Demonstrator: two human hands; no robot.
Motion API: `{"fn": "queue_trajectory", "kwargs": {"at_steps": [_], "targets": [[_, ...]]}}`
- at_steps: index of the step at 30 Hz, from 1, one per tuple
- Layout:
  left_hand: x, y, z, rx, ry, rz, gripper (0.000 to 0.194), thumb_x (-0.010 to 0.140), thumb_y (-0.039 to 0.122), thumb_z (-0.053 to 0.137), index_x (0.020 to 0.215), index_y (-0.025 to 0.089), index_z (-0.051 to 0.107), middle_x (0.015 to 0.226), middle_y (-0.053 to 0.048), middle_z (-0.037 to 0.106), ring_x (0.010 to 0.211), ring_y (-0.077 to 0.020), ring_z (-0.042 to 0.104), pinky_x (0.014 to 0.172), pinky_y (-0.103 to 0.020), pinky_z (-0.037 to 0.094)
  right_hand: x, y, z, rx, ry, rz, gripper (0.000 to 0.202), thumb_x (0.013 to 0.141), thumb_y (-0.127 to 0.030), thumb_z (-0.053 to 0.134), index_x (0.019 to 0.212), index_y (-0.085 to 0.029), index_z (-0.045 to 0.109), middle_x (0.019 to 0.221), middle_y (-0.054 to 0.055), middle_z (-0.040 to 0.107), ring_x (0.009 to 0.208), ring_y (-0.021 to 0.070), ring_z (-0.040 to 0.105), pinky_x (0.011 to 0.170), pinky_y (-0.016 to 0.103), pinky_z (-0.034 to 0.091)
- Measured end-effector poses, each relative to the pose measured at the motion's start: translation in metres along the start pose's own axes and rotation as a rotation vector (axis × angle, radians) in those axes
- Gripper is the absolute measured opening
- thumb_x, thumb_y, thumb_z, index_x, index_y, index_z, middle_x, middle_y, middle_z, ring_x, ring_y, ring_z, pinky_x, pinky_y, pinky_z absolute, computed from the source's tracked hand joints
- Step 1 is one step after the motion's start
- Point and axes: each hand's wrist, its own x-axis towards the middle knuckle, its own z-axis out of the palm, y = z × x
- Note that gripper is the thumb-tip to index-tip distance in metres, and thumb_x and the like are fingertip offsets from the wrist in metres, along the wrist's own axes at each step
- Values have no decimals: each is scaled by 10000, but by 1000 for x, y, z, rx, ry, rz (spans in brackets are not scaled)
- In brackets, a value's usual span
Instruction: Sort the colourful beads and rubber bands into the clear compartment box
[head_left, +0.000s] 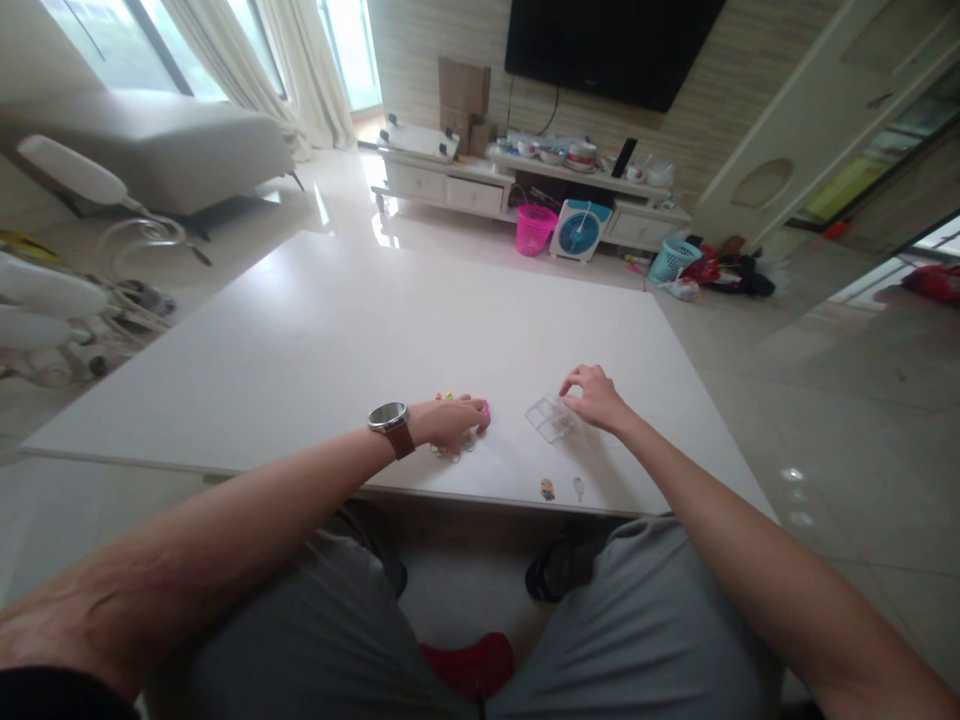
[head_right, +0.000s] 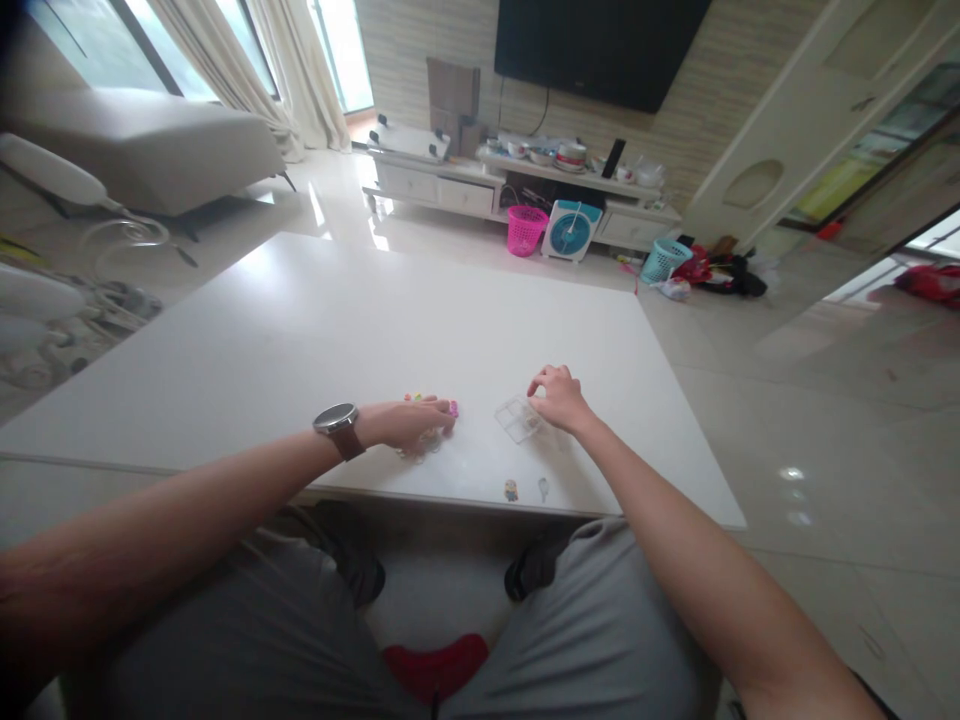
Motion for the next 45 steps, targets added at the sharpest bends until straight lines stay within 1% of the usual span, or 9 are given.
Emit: {"fn": "queue_trajectory", "kwargs": {"at_steps": [6, 10, 14, 20, 27, 35, 37, 40, 45], "targets": [[-5, 9, -9, 3, -27, -32, 374, 677, 172, 711, 1039, 246, 652, 1250, -55, 563, 1133, -247, 507, 855, -361, 485, -8, 3, -4, -116, -233, -42, 129, 782, -204, 627, 782, -232, 752, 1092, 80, 622, 1106, 287, 475, 891, 426, 399], [-6, 11, -10, 9, -28, -56, 382, 689, 166, 700, 1058, 249, 649, 1263, -56, 566, 1131, -243, 518, 841, -344, 485, -11, 2, -2, -183, -319, -94, 144, 782, -218, 633, 822, -241, 769, 1073, 102, 590, 1107, 304, 472, 903, 456, 381], [-4, 9, -9, 7, -26, -29, 381, 696, 171, 699, 1068, 242, 649, 1242, -61, 578, 1102, -233, 535, 831, -326, 477, -12, 1, 3, -201, -380, -99, 116, 714, -200, 710, 814, -230, 762, 1069, 116, 569, 1096, 318, 464, 890, 457, 377], [-4, 7, -8, 3, -3, -10, 372, 698, 163, 691, 1061, 236, 656, 1236, -58, 584, 1098, -230, 543, 821, -311, 477, -12, 2, 13, -226, -384, -110, 117, 682, -119, 716, 755, -210, 719, 1058, 112, 559, 1107, 319, 455, 889, 453, 368], [-6, 9, -8, 21, 2, -15, 350, 712, 176, 669, 1054, 250, 667, 1239, -59, 587, 1120, -228, 544, 831, -304, 483, -12, -2, 13, -258, -376, -129, 88, 697, -151, 689, 761, -206, 708, 1074, 111, 560, 1102, 302, 460, 868, 421, 384], [-7, 10, -11, 13, 17, -6, 298, 752, 215, 636, 1048, 238, 667, 1212, -58, 603, 1054, -216, 563, 816, -306, 479, -12, -4, 14, -214, -375, -150, 43, 706, -180, 676, 745, -187, 660, 1061, 108, 598, 1086, 295, 501, 817, 369, 384], [-8, 11, -13, 11, 9, -9, 297, 757, 220, 631, 1051, 236, 667, 1201, -59, 607, 1039, -213, 567, 829, -310, 476, -10, -2, 14, -177, -379, -160, 33, 699, -180, 677, 710, -181, 647, 1010, 90, 622, 1036, 270, 534, 785, 335, 384], [-9, 11, -16, 9, 1, -16, 321, 756, 202, 619, 1073, 232, 664, 1180, -61, 615, 1030, -212, 573, 860, -319, 472, -8, 1, 12, -131, -387, -173, 48, 681, -180, 683, 692, -180, 636, 911, 53, 646, 869, 200, 571, 706, 281, 383], [-7, 9, -14, 3, 62, 1, 315, 777, 172, 591, 1081, 223, 656, 1190, -64, 622, 1063, -206, 587, 874, -305, 477, -8, 6, 2, 14, -358, -180, 79, 649, -166, 680, 691, -174, 614, 746, -2, 612, 675, 129, 523, 584, 225, 362]]}}
